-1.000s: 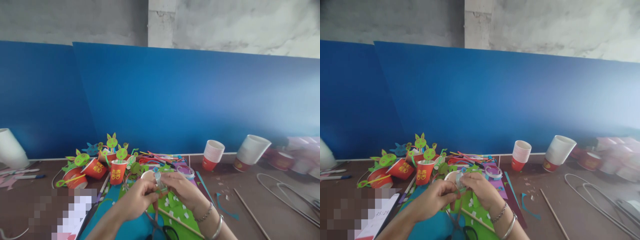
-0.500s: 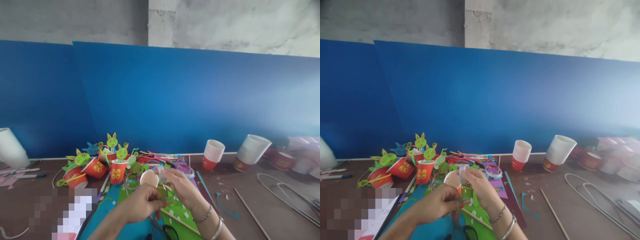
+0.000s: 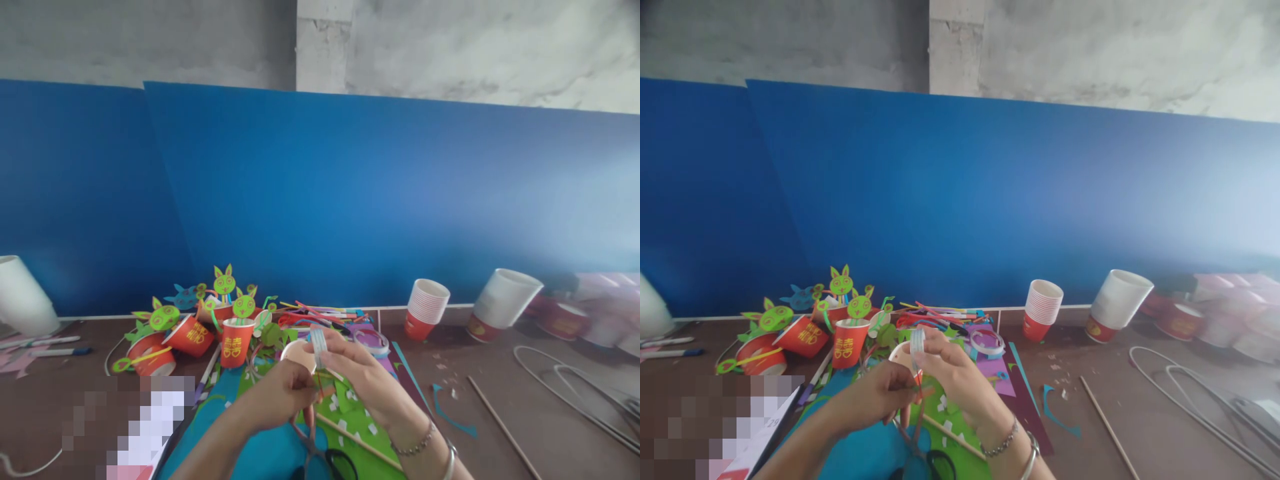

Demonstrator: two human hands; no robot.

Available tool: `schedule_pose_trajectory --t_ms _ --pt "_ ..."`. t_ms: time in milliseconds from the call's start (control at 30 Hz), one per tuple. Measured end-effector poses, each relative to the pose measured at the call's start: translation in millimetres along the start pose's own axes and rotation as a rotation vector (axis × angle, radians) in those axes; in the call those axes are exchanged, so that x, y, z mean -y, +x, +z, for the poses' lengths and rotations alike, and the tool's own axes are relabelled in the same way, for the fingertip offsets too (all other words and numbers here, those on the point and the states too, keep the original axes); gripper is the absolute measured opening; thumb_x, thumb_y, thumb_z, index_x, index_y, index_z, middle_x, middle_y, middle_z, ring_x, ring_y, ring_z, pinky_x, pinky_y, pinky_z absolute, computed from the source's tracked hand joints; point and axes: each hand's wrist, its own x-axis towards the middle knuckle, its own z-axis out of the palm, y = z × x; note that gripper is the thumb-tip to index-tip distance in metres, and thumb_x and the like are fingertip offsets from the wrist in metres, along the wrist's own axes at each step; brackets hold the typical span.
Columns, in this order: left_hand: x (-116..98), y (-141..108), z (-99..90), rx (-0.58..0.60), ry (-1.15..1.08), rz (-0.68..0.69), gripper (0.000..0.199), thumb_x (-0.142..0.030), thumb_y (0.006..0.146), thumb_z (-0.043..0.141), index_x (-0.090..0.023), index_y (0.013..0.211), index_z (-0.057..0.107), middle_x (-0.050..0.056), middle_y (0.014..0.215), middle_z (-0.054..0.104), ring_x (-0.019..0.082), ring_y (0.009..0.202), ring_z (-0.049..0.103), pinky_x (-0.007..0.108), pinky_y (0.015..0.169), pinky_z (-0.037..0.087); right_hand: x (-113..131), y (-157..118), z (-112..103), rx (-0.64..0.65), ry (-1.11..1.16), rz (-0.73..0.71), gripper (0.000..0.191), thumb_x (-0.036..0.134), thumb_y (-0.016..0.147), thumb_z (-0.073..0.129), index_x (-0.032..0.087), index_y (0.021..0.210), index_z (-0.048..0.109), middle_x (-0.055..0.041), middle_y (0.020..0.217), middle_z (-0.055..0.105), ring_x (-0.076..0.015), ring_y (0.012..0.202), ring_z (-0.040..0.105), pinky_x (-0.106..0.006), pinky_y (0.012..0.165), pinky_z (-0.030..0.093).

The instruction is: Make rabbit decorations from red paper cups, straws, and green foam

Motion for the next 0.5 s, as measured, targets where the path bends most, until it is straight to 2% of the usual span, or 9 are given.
schedule_pose_trajectory --t_ms 233,367,433,500 --pt "-3 -1 -7.5 -0.050 -0.004 -0.014 0.042 -0.057 0.074 0.055 -0.016 0.067 0.054 0.000 0.052 0.058 0.009 0.041 0.040 0.023 0.043 0.029 9 -5 -1 0.099 -0.091 -0.082 0.028 0.046 0.084 0.060 0.027 0.100 0.073 -0.0038 0.126 0.058 -0.0272 0.133 0.034 -0.044 0.110 0.025" --pt "-2 0 -13.4 -0.132 -0.052 0.017 0.044 -0.058 0.072 0.056 -0.015 0.069 0.055 0.001 0.054 0.058 0.009 0.043 0.040 0.023 0.044 0.028 9 -7 -4 0.111 -0.154 -0.066 0.031 0.048 0.084 0.060 0.023 0.094 0.074 -0.0062 0.140 0.046 -0.0271 0.138 0.024 -0.046 0.111 0.021" --pt "-1 1 -16.0 -0.164 -0.110 0.027 0.045 -0.059 0.071 0.057 -0.015 0.068 0.054 0.001 0.054 0.057 0.008 0.044 0.040 0.022 0.045 0.027 9 -7 -6 0.111 -0.176 -0.045 0.031 0.049 0.081 0.063 0.022 0.090 0.075 -0.0065 0.145 0.040 -0.0288 0.137 0.027 -0.046 0.110 0.024" --pt "-1 1 -17.8 -0.202 -0.168 0.026 0.044 -0.059 0.070 0.059 -0.015 0.070 0.054 -0.001 0.053 0.056 0.007 0.044 0.038 0.021 0.045 0.026 9 -7 -7 0.099 -0.208 -0.029 0.031 0.050 0.079 0.065 0.022 0.086 0.075 -0.0074 0.144 0.041 -0.0305 0.134 0.032 -0.047 0.109 0.025"
